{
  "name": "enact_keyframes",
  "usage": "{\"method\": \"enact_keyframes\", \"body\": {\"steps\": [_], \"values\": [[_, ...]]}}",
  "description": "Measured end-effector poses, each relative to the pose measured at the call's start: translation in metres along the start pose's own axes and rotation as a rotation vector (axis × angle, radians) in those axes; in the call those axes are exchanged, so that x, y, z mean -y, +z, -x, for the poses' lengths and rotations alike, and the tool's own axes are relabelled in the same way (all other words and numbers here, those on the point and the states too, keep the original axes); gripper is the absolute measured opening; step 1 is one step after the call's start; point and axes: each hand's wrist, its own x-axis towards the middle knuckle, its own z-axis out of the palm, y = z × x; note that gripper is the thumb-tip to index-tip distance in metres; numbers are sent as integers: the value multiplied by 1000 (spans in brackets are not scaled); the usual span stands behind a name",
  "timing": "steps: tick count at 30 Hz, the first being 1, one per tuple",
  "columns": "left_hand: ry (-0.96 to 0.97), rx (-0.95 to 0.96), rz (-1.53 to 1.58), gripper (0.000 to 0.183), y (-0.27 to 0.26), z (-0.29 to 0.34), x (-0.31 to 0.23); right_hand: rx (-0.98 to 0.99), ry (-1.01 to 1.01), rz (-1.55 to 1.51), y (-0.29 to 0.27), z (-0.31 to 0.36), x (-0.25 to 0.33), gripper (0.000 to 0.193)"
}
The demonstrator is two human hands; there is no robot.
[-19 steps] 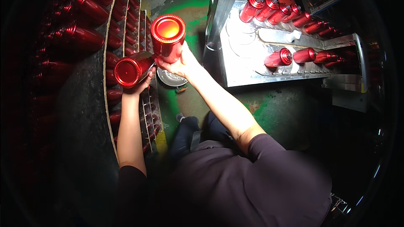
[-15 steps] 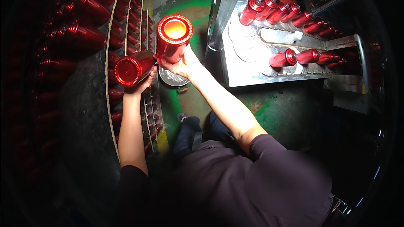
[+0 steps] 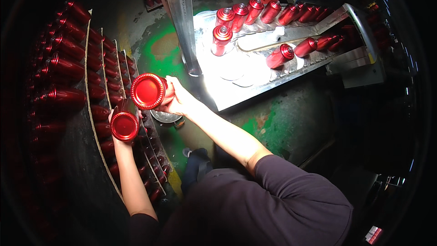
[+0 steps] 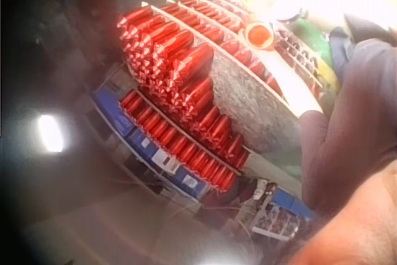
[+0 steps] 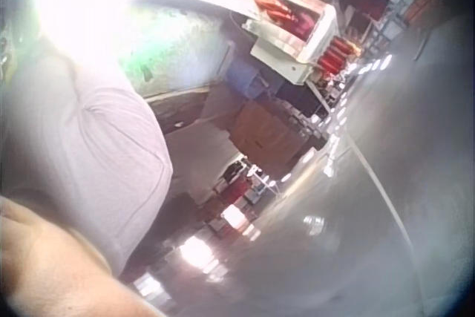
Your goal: The person repeatedly picks up red cylindrical cans from a curved rack and places them upright into slots on a metal tray. The action is continuous and repetitive, with the person handling the cans one at a time or in pairs, filling the tray's designated positions.
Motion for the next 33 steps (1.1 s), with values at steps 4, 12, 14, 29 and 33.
{"method": "enact_keyframes", "body": {"steps": [4,12,14,29,33], "values": [[405,-309,-268,34,61,-22,42,-60,-389,98,-26,57,63,31],[748,-137,-1412,56,226,-107,206,-563,-1219,1036,-43,277,225,50],[824,85,-1645,60,264,-141,258,-811,-1418,1441,-43,311,264,51],[818,224,-1761,58,233,-414,490,-1264,-1217,2080,-177,316,440,65],[897,262,-1834,57,250,-416,503,-1231,-1168,2190,-175,325,461,68]]}}
